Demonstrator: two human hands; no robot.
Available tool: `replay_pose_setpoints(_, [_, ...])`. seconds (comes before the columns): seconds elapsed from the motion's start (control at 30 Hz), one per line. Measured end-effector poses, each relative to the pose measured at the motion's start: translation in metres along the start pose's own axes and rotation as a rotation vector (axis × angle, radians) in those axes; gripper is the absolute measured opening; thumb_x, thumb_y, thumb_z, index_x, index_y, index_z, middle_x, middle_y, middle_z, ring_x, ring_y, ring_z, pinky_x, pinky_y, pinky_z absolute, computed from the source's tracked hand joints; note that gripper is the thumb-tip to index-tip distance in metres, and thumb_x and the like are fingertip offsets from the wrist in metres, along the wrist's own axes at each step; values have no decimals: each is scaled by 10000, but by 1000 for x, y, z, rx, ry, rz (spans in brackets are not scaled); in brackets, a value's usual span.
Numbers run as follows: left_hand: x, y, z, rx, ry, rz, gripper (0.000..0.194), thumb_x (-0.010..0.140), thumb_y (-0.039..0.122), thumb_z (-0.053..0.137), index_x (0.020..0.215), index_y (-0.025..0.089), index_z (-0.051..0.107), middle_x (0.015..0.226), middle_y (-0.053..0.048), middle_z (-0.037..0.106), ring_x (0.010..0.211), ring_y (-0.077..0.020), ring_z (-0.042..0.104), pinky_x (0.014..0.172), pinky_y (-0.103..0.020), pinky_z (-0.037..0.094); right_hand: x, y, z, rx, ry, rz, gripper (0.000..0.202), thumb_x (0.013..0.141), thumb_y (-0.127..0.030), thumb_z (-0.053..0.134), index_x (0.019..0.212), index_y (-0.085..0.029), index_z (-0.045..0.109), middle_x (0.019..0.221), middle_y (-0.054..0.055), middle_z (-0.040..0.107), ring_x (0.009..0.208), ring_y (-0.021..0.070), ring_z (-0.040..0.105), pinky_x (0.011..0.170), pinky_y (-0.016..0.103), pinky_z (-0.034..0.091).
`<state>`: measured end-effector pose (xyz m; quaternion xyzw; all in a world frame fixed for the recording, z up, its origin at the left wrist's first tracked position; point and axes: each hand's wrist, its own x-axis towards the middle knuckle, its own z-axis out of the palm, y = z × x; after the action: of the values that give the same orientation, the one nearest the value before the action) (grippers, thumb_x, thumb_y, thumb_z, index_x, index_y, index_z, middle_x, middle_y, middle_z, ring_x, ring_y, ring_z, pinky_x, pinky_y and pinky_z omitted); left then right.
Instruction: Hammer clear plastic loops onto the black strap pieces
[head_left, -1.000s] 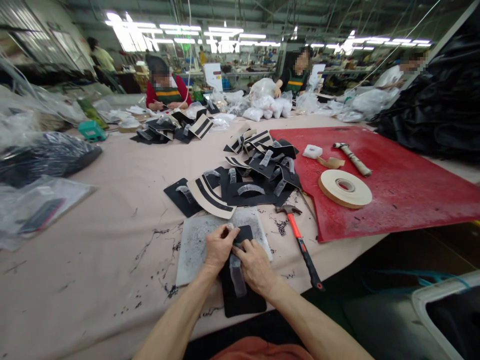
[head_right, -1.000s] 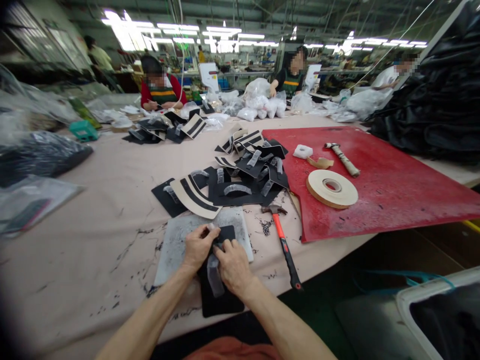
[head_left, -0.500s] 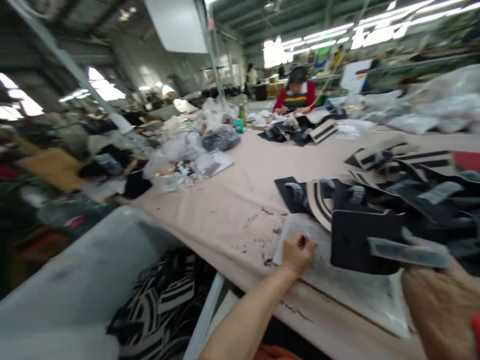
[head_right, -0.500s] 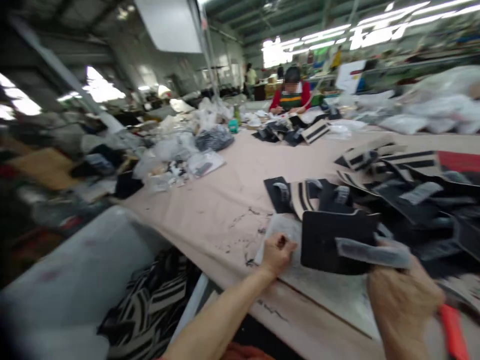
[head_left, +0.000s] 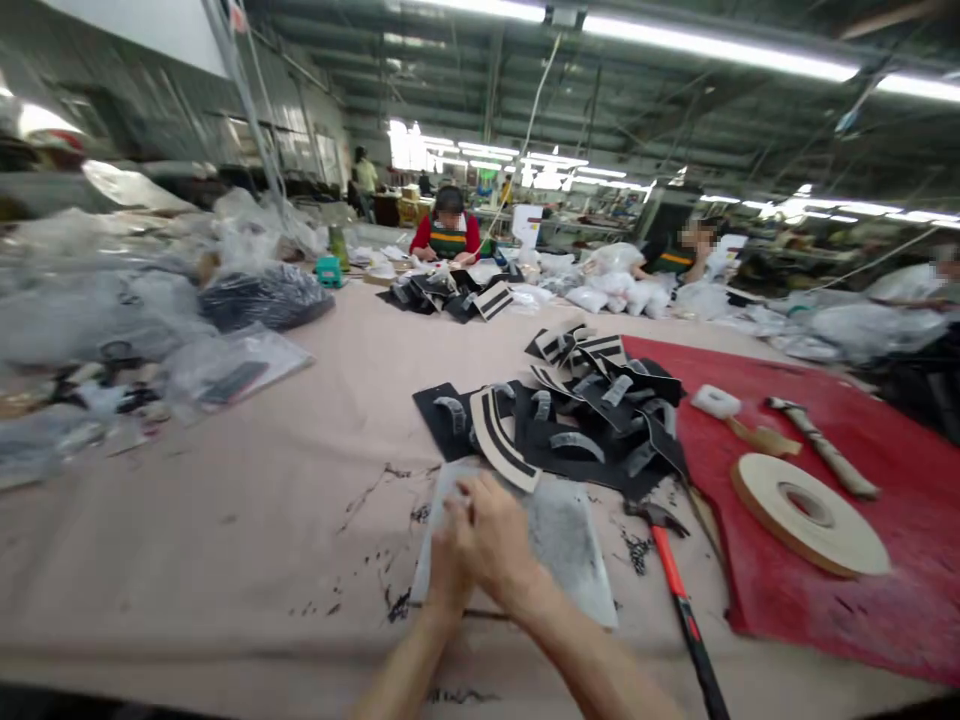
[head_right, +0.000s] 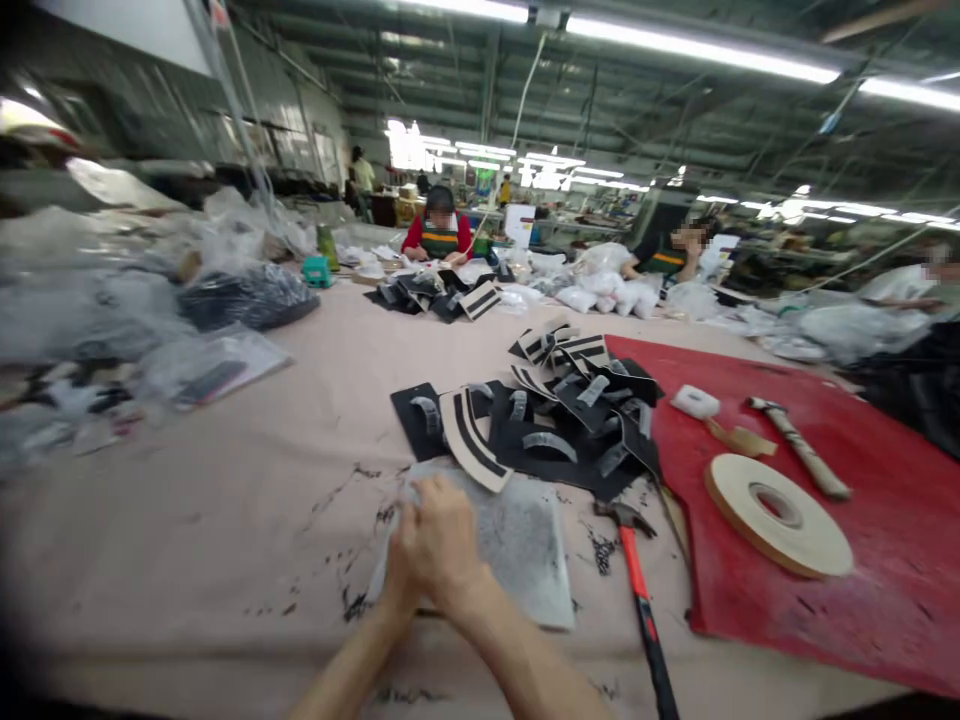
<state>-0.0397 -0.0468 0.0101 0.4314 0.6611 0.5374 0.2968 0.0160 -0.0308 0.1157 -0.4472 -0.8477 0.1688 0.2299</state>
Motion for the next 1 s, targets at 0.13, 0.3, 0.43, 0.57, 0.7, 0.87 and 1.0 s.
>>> replay_pose_setpoints(0.13, [2,-8,0,-47,73,75,212,877,388,624,779,202,647,634,9,609,585,-166,589,564,-223,502,49,71,-18,-276,2,219,380,920,-427,668,1158,-133,639,1131,141,633,1065,290,610,903,365,478])
replay_pose_setpoints(0.3, [2,-17,-1,-51,58,43,228,876,428,638,857,201,658,735,-27,698,672,-183,666,614,-246,532,77,90,17,-400,-158,233,332,884,-364,700,1077,-97,662,1142,194,651,1095,340,609,893,407,480])
replay_pose_setpoints(0.43, [1,-10,-2,-66,57,23,257,858,452,640,837,197,659,706,-27,689,656,-182,668,610,-248,540,93,92,6,-351,-157,251,177,917,-71,510,996,-98,667,1039,190,696,1001,267,666,836,324,467])
replay_pose_setpoints(0.57, [2,-6,-5,-83,80,-9,267,822,460,659,800,194,657,663,-17,675,631,-177,661,604,-244,537,83,101,-55,-287,-75,308,207,1008,-200,442,1076,-130,624,986,143,711,933,241,675,802,310,463])
replay_pose_setpoints(0.7, [4,-12,-6,-158,193,-118,334,750,501,713,811,175,678,695,-44,723,663,-204,700,624,-264,563,12,111,-95,182,84,304,232,953,-297,514,1115,-162,612,1044,82,717,962,221,660,825,302,490])
replay_pose_setpoints(0.87, [3,-20,-8,-289,278,-195,369,746,507,733,855,157,689,798,-71,765,735,-213,737,724,-307,620,-109,121,-58,383,105,456,639,852,-234,546,1482,-190,443,1215,89,683,1082,264,649,935,404,519])
replay_pose_setpoints(1.0, [3,-18,-10,-243,185,-154,365,734,487,752,873,153,703,792,-67,767,733,-213,740,720,-302,623,-149,118,-32,52,-47,547,680,932,-234,524,1581,-197,324,1193,131,685,1053,317,670,901,455,532])
